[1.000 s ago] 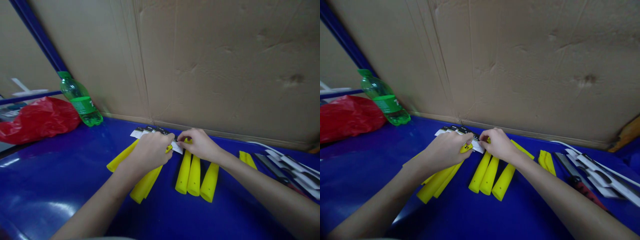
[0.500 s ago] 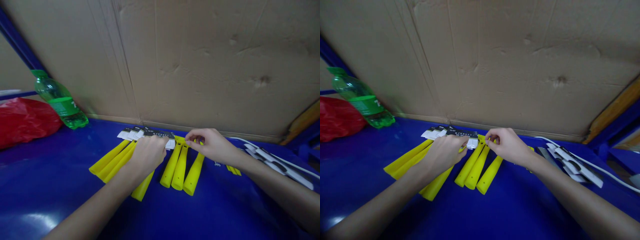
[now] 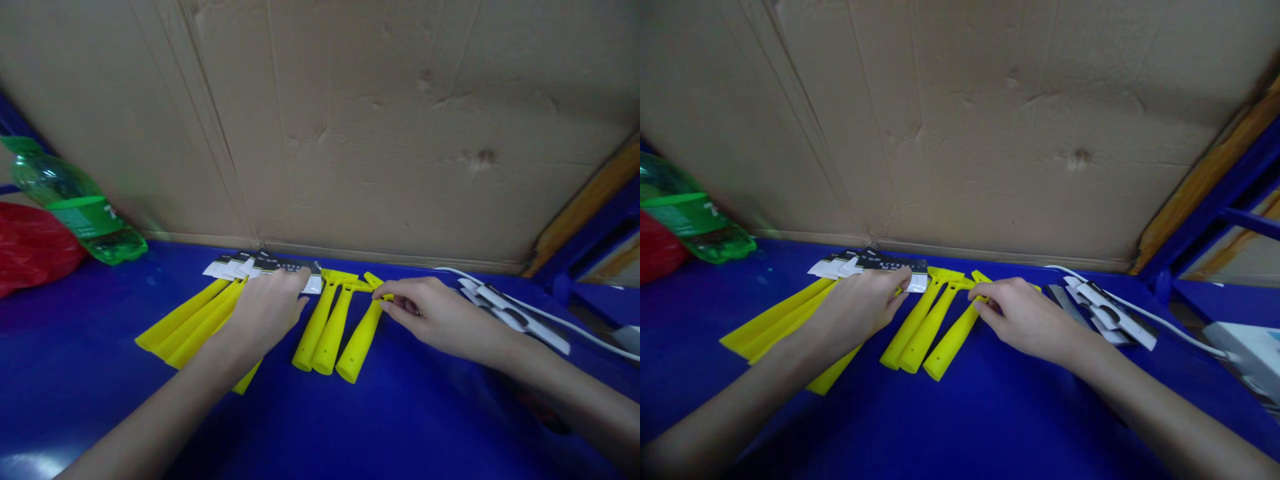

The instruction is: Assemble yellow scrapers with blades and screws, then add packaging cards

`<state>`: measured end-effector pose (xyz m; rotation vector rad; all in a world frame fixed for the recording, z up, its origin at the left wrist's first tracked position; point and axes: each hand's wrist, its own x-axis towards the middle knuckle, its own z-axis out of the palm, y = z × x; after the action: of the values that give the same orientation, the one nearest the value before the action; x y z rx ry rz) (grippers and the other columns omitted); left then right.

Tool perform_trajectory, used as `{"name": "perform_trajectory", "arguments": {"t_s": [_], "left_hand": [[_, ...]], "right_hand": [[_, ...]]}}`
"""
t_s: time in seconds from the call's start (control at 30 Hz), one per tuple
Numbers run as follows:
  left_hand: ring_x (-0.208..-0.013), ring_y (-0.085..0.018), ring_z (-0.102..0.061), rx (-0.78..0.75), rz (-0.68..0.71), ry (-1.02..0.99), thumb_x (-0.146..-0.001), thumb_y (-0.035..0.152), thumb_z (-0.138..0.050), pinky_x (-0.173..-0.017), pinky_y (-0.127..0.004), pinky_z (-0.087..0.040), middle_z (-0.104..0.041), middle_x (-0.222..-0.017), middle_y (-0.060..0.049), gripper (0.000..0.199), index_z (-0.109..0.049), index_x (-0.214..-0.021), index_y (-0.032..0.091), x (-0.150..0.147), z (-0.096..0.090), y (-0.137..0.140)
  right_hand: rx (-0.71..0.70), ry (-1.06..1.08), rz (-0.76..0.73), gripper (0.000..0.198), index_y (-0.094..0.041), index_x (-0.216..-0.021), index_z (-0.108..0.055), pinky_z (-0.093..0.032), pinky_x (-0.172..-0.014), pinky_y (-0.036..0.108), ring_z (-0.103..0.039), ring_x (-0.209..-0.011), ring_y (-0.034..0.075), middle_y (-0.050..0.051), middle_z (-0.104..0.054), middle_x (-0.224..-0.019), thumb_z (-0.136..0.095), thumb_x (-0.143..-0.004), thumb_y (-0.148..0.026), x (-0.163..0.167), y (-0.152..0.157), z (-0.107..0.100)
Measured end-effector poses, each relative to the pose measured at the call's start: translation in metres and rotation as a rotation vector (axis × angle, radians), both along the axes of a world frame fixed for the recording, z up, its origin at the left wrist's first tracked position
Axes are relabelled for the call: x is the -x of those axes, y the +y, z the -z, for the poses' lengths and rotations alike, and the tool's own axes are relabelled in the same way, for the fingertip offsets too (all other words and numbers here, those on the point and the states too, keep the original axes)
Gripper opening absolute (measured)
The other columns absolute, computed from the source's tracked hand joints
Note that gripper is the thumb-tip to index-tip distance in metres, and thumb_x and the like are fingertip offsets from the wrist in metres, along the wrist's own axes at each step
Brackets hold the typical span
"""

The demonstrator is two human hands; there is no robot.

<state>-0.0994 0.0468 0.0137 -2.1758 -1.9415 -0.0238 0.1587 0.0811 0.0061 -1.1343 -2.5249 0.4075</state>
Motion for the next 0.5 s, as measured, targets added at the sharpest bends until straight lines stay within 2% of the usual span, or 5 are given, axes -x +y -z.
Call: {"name": "perform_trajectory", "arguments": {"t_s": [0.1, 0.2, 0.3, 0.4, 0.5], "left_hand": [[-0.089, -0.036, -0.076, -0.010, 0.029, -0.029, -0.102, 0.016, -0.041, -0.069, -0.040, -0.051, -0.077, -0.094, -0.013, 0.027, -0.066, -0.111, 0.018, -0.008, -0.001, -0.003], [-0.082, -0.028, -0.075, -0.014, 0.098, -0.173, -0.105, 0.021, -0.038, -0.065, -0.035, -0.047, -0.075, -0.089, -0.008, 0.026, -0.064, -0.112, 0.019, -0.015, 0.001, -0.006], [-0.077, -0.025, -0.071, 0.006, 0.176, -0.331, -0.104, 0.027, -0.045, -0.065, -0.034, -0.046, -0.073, -0.088, -0.007, 0.023, -0.066, -0.111, 0.019, -0.017, 0.007, -0.007], [-0.081, -0.026, -0.070, 0.027, 0.218, -0.332, -0.103, 0.029, -0.048, -0.072, -0.037, -0.049, -0.073, -0.096, -0.008, 0.026, -0.070, -0.112, 0.019, -0.015, 0.014, -0.007], [-0.081, -0.026, -0.069, 0.037, 0.227, -0.322, -0.103, 0.029, -0.048, -0.075, -0.040, -0.051, -0.070, -0.101, -0.008, 0.029, -0.073, -0.114, 0.019, -0.014, 0.018, -0.006]], "right_hand": [[0.007, -0.006, -0.069, 0.030, -0.023, -0.112, -0.079, -0.047, -0.069, 0.029, -0.072, -0.080, 0.019, 0.006, -0.082, -0.099, -0.051, -0.103, -0.025, 0.006, -0.002, 0.004], [0.029, -0.045, -0.053, 0.031, -0.023, -0.089, -0.078, -0.042, -0.064, 0.028, -0.068, -0.067, 0.016, 0.003, -0.078, -0.081, -0.051, -0.104, -0.029, 0.017, -0.006, 0.006], [0.026, -0.069, 0.025, 0.034, -0.021, -0.074, -0.074, -0.032, -0.055, 0.028, -0.055, -0.052, 0.012, 0.000, -0.069, -0.063, -0.055, -0.102, -0.031, 0.027, -0.008, 0.007], [0.026, -0.042, 0.101, 0.033, -0.021, -0.072, -0.073, -0.027, -0.053, 0.029, -0.046, -0.047, 0.011, -0.003, -0.059, -0.053, -0.058, -0.099, -0.031, 0.032, -0.009, 0.007], [0.066, 0.020, 0.159, 0.025, -0.022, -0.078, -0.077, -0.028, -0.052, 0.028, -0.047, -0.047, 0.011, -0.004, -0.059, -0.053, -0.062, -0.096, -0.032, 0.033, -0.010, 0.008]]}}
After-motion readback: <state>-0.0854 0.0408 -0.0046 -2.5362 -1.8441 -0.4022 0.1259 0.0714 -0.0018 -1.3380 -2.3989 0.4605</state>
